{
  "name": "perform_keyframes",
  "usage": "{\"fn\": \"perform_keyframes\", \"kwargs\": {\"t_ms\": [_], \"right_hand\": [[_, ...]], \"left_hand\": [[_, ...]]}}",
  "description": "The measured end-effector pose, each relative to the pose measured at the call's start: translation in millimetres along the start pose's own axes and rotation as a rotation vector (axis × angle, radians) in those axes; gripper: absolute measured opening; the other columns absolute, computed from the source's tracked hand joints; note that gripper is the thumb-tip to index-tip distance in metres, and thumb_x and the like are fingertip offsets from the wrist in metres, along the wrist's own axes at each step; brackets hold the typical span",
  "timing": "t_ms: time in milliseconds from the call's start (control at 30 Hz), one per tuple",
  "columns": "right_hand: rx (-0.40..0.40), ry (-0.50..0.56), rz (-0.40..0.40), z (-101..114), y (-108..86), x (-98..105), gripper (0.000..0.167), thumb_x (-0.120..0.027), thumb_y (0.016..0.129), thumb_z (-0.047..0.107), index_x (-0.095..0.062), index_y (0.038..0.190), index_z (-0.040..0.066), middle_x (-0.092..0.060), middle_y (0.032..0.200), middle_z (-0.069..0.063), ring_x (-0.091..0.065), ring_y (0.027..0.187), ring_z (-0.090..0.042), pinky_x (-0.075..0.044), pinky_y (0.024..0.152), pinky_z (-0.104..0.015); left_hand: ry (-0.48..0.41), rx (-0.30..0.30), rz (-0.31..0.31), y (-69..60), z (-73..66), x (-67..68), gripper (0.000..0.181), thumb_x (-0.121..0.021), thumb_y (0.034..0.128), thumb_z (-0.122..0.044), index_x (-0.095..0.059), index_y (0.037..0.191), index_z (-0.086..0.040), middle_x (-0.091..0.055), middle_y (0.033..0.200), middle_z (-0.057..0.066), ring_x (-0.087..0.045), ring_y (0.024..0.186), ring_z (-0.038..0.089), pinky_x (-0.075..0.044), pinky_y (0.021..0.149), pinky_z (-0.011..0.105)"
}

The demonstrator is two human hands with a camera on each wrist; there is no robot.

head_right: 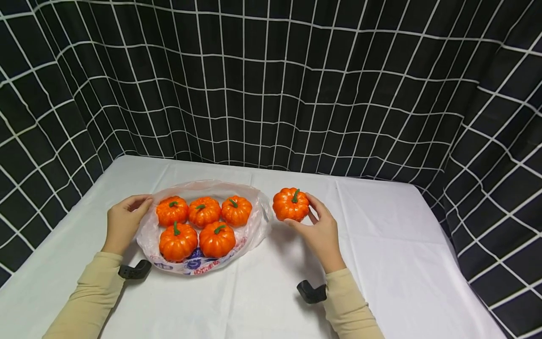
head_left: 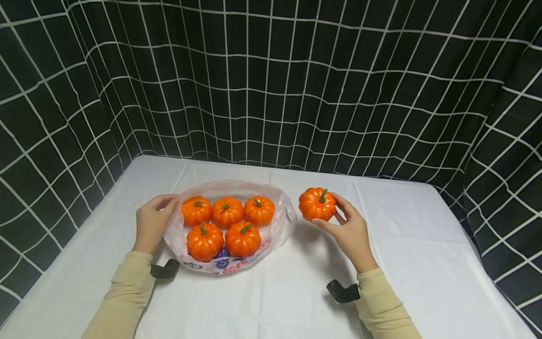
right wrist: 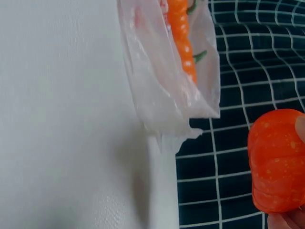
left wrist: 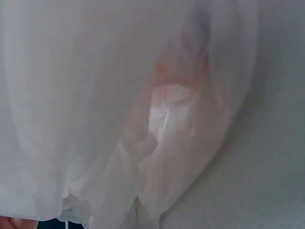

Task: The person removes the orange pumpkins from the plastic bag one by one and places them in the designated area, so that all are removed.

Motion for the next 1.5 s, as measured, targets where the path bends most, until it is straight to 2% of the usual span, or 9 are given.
{"fn": "perform_keyframes", "kwargs": {"t_ms": [367, 667, 833, 1133, 1500], "right_hand": [[-0.050, 0.009, -0.026, -16.6, 7.3, 10.0, 0.085, -0.086, 0.077, 0.021, -0.043, 0.149, 0.007, -0.044, 0.156, -0.010, -0.040, 0.146, -0.025, -0.040, 0.113, -0.034], [-0.095, -0.014, -0.041, -33.3, 13.4, 17.8, 0.083, -0.085, 0.079, 0.020, -0.042, 0.149, 0.005, -0.044, 0.155, -0.011, -0.040, 0.145, -0.025, -0.039, 0.114, -0.036], [-0.123, -0.010, -0.049, -42.9, 16.8, 22.4, 0.084, -0.085, 0.078, 0.020, -0.042, 0.149, 0.005, -0.044, 0.155, -0.011, -0.040, 0.145, -0.025, -0.039, 0.115, -0.035], [-0.179, 0.001, -0.037, -60.8, 24.2, 30.3, 0.087, -0.083, 0.081, 0.020, -0.035, 0.152, 0.002, -0.041, 0.156, -0.018, -0.037, 0.147, -0.026, -0.037, 0.117, -0.037], [-0.216, -0.015, -0.009, -75.3, 26.7, 31.3, 0.085, -0.079, 0.084, 0.018, -0.033, 0.153, 0.000, -0.038, 0.157, -0.020, -0.034, 0.149, -0.029, -0.034, 0.120, -0.039]], "left_hand": [[-0.002, -0.012, -0.008, 0.0, -0.6, 0.6, 0.029, -0.065, 0.0960, -0.021, -0.071, 0.117, -0.001, -0.071, 0.118, 0.021, -0.064, 0.117, 0.037, -0.049, 0.106, 0.050], [0.001, 0.012, 0.004, -1.5, 2.5, 0.6, 0.030, -0.064, 0.0971, -0.023, -0.070, 0.118, -0.003, -0.070, 0.122, 0.019, -0.062, 0.121, 0.036, -0.048, 0.107, 0.048], [0.006, -0.006, -0.004, -0.8, 1.7, 0.7, 0.029, -0.063, 0.0972, -0.022, -0.070, 0.117, -0.002, -0.070, 0.121, 0.020, -0.062, 0.120, 0.036, -0.049, 0.106, 0.049], [-0.006, -0.019, -0.013, -0.1, -0.4, 0.7, 0.028, -0.064, 0.0967, -0.019, -0.071, 0.115, 0.000, -0.071, 0.119, 0.022, -0.063, 0.118, 0.038, -0.049, 0.106, 0.050], [-0.022, -0.001, -0.001, -0.3, 2.1, -0.4, 0.028, -0.064, 0.0969, -0.022, -0.071, 0.115, -0.002, -0.071, 0.119, 0.021, -0.062, 0.120, 0.037, -0.048, 0.107, 0.051]]}}
Point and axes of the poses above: each hand's wrist, its own y-axis towards the middle knuckle, its own x-axis out of the back of the hand, z = x × y, the point moved 8 cm from there along y, towards the middle knuckle
